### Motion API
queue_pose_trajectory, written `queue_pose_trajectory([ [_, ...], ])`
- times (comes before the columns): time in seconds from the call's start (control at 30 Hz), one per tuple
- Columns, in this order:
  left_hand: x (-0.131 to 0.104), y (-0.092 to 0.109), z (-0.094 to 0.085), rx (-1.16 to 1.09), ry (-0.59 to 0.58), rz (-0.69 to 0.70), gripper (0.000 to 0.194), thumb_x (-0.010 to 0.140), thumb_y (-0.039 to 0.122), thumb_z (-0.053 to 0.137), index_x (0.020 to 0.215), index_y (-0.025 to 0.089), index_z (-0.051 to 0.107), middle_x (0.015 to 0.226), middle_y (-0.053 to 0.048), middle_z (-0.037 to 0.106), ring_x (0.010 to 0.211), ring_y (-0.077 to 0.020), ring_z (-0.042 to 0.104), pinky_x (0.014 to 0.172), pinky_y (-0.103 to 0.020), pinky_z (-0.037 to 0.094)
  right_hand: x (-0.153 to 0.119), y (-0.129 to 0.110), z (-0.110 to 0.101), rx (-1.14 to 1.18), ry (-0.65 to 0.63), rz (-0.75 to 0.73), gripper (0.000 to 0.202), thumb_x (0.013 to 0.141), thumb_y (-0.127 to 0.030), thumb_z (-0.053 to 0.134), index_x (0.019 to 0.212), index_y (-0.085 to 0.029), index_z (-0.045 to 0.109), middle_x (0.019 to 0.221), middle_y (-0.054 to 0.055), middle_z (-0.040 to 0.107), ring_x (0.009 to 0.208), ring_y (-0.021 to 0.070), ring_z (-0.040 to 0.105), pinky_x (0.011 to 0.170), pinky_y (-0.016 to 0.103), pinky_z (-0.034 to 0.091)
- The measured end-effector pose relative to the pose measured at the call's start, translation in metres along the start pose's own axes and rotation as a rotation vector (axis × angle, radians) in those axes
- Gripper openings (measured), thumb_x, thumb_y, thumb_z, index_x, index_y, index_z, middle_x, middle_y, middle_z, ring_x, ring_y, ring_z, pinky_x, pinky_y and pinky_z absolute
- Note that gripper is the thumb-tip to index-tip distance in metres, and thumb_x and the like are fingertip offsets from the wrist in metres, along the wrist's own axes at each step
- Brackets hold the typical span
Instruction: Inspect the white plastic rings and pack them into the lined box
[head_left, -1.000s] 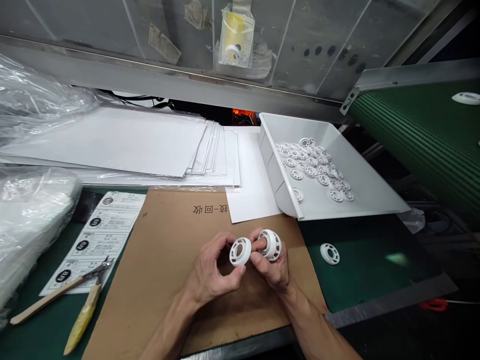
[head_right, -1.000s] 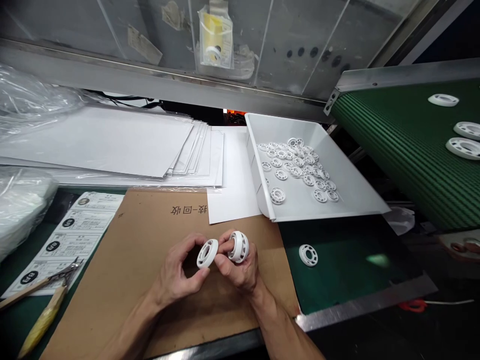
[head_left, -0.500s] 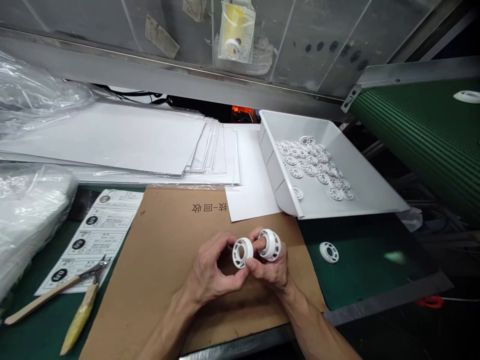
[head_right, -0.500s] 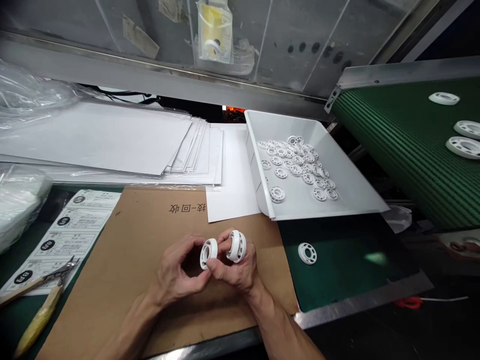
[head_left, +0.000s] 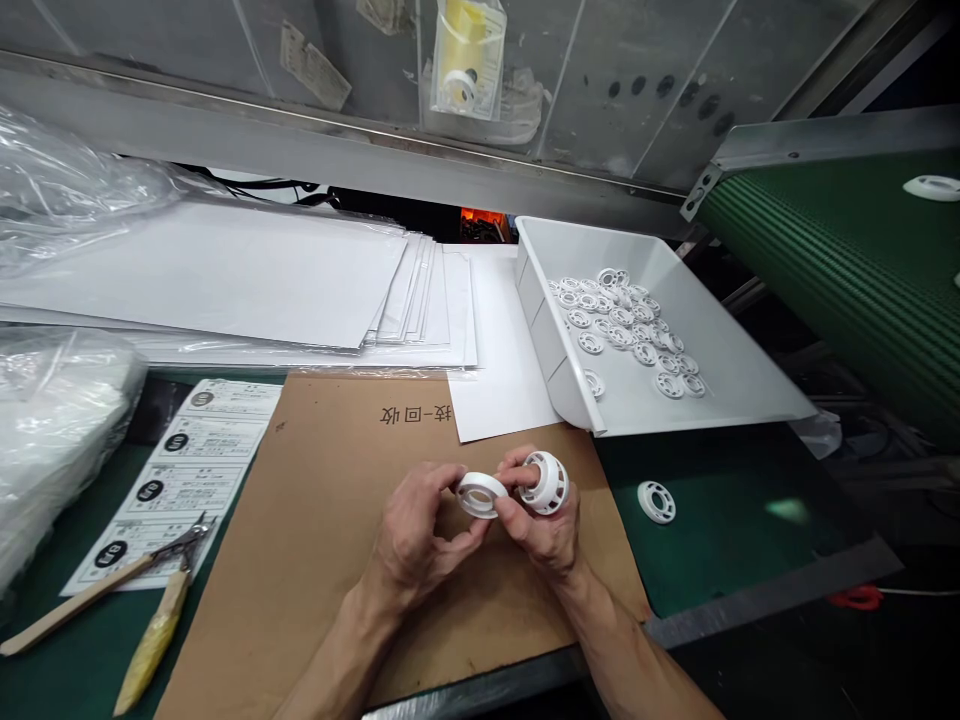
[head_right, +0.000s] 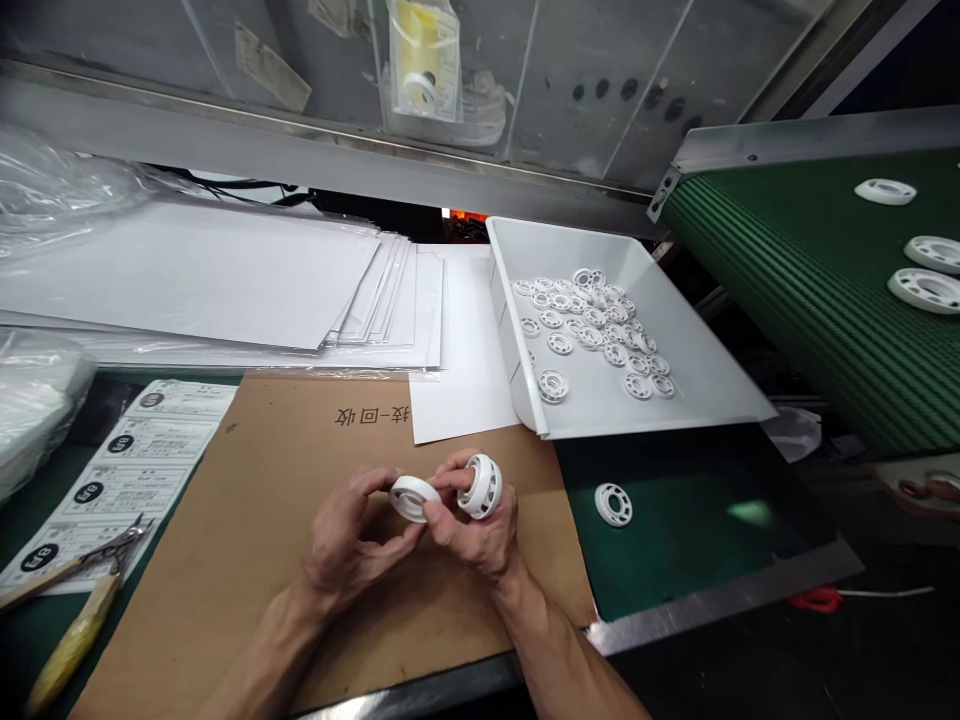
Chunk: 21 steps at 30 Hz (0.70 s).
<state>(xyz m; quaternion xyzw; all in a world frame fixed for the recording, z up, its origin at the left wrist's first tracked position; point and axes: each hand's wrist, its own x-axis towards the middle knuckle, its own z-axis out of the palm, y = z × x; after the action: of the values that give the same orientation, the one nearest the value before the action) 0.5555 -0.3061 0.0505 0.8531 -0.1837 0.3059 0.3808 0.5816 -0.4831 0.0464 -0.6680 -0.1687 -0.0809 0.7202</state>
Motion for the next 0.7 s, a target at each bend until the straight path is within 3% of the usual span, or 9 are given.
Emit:
queue_pose_trajectory([
  [0.27, -0.0016, -0.0027, 0.0036, -0.029, 0.032, 0.053, 0.037, 0.088, 0.012, 0.072, 0.122, 0.014, 0.055, 0.094, -0.01, 0.072, 0.08, -0.0212, 0.07, 0.072, -0.031, 0.059, -0.0009, 0.0002, -0.0007, -0.027, -0.016, 0.009, 0.017, 0.084, -0.019, 0.076, 0.097, -0.029, 0.081, 0.098, 0.003, 0.067, 0.084, 0.0192, 0.066, 0.071, 0.03, 0.053],
  [0.5, -0.0026, -0.0009, 0.0024, -0.09, 0.037, 0.101, 0.049, 0.084, 0.008, 0.077, 0.128, 0.013, 0.055, 0.097, -0.012, 0.073, 0.082, -0.0218, 0.069, 0.073, -0.033, 0.06, 0.0, -0.0002, -0.0008, 0.019, -0.017, 0.047, 0.013, 0.087, -0.022, 0.071, 0.095, -0.027, 0.081, 0.094, 0.003, 0.069, 0.093, 0.0218, 0.064, 0.084, 0.034, 0.051],
  [0.7, 0.0002, 0.0003, -0.0007, -0.107, 0.016, 0.165, 0.044, 0.089, 0.017, 0.074, 0.13, 0.014, 0.059, 0.094, -0.012, 0.074, 0.077, -0.0222, 0.067, 0.067, -0.033, 0.057, -0.0006, 0.0019, -0.0005, 0.056, -0.053, 0.09, 0.016, 0.092, -0.026, 0.067, 0.096, -0.026, 0.082, 0.098, 0.004, 0.069, 0.089, 0.021, 0.066, 0.08, 0.033, 0.051],
])
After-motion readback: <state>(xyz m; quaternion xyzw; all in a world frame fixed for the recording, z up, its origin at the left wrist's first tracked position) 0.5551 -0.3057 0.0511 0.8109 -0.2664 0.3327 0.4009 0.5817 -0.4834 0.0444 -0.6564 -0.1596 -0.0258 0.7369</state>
